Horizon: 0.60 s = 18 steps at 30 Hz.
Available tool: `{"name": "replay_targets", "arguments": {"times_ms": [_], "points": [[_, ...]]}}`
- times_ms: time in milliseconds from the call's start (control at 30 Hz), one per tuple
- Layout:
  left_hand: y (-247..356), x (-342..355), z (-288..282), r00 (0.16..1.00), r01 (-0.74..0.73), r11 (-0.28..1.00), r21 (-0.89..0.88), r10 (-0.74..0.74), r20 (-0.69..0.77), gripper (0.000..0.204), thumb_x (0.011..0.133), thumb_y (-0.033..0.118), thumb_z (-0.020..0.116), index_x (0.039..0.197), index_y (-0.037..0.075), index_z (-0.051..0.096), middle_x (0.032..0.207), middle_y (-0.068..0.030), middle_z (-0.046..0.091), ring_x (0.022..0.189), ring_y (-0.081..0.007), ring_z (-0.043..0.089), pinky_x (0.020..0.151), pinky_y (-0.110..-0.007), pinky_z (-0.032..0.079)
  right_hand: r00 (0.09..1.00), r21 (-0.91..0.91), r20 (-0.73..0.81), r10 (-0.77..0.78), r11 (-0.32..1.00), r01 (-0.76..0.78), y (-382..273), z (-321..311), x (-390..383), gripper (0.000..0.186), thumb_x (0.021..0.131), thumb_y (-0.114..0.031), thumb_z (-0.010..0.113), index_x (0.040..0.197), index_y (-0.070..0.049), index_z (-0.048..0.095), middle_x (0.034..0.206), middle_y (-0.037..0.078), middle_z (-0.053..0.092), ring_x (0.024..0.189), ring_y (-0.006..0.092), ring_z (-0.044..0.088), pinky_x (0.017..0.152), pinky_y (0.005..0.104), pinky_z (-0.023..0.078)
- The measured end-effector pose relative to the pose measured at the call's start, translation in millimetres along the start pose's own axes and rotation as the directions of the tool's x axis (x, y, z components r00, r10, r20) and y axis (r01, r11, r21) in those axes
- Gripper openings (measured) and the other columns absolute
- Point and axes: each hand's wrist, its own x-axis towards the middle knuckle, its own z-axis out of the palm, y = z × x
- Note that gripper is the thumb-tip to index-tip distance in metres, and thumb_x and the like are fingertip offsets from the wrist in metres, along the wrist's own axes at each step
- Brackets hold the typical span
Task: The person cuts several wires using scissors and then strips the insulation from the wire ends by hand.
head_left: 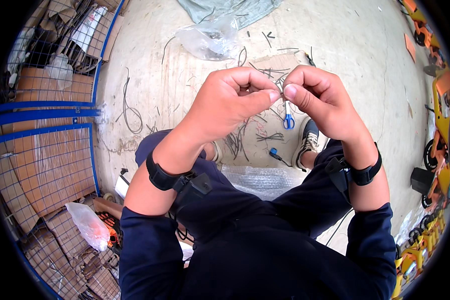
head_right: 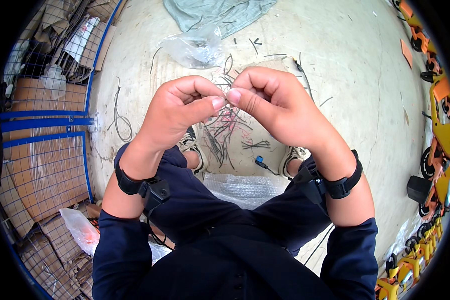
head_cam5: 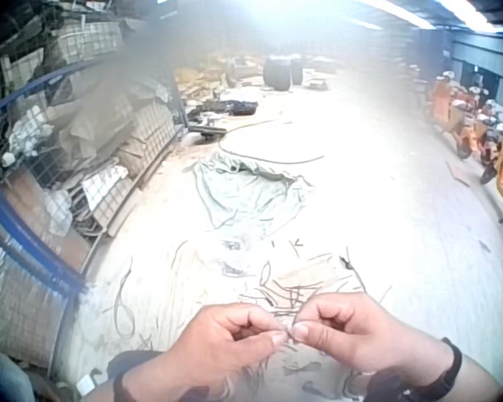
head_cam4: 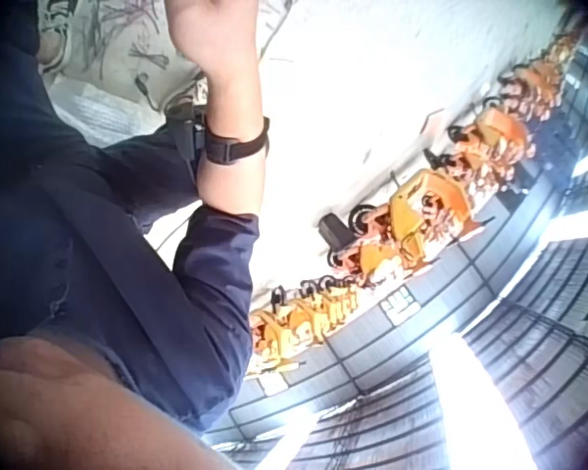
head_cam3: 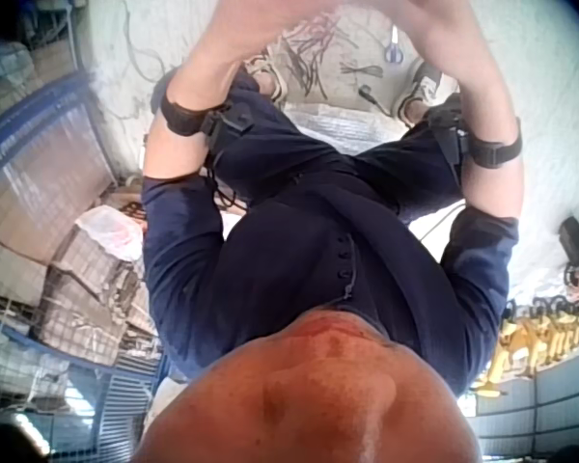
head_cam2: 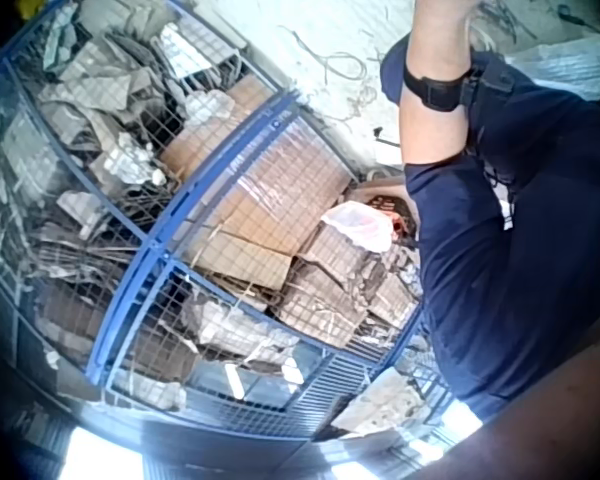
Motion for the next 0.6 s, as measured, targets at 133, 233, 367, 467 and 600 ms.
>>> {"name": "replay_targets", "arguments": {"times_ms": [133,233,367,467,600], "points": [[3,1,1,1.0,0.023,1.0,-0.002,-0.023,-0.013,0.013,0.089,0.011,0.067,0.096,0.0,0.068,0.083,-0.0015,0.065,0.071,-0.0065,0.056,0.064,-0.022,0.046,0.994,-0.062,-0.053,-0.096,0.994,0.093,4,0,0,0.016,0.096,-0.015,0.063,0.088,-0.001,0.063,0.072,-0.005,0.055,0.066,0.0024,0.044,0.059,0.0204,0.038],[3,1,2,0.999,0.029,1.0,-0.009,-0.029,-0.023,0.014,0.091,0.013,0.066,0.097,0.0,0.068,0.083,-0.002,0.065,0.07,-0.0068,0.056,0.064,-0.022,0.046,0.976,-0.147,-0.086,-0.2,0.972,0.186,6,1,2,0.014,0.094,-0.013,0.063,0.089,-0.001,0.063,0.074,-0.002,0.059,0.068,0.0053,0.049,0.063,0.0218,0.043],[3,1,5,0.996,-0.022,1.0,-0.001,0.022,-0.086,0.013,0.091,0.011,0.065,0.098,-0.001,0.067,0.084,-0.0022,0.065,0.071,-0.0061,0.056,0.063,-0.021,0.046,0.871,-0.448,-0.162,-0.464,0.821,0.354,8,4,12,0.007,0.088,-0.009,0.067,0.089,-0.003,0.063,0.076,0.004,0.061,0.068,0.0131,0.056,0.065,0.0254,0.046],[1,1,5,0.988,-0.06,0.998,0.025,0.063,-0.141,0.013,0.09,0.009,0.067,0.098,-0.001,0.067,0.085,-0.0021,0.066,0.071,-0.0058,0.056,0.064,-0.02,0.045,0.818,-0.576,-0.14,-0.557,0.718,0.39,8,2,13,0.006,0.084,-0.005,0.068,0.087,-0.003,0.063,0.076,0.006,0.061,0.068,0.0191,0.058,0.063,0.0283,0.047],[-2,0,9,0.959,-0.154,0.952,0.265,0.209,-0.193,0.012,0.087,0.005,0.068,0.097,0.0,0.069,0.085,-0.0015,0.066,0.07,-0.0049,0.055,0.064,-0.02,0.045,0.883,-0.564,-0.052,-0.467,0.743,0.36,6,7,6,0.005,0.082,-0.002,0.065,0.086,-0.003,0.062,0.077,0.008,0.062,0.068,0.0218,0.059,0.061,0.0305,0.047]]}}
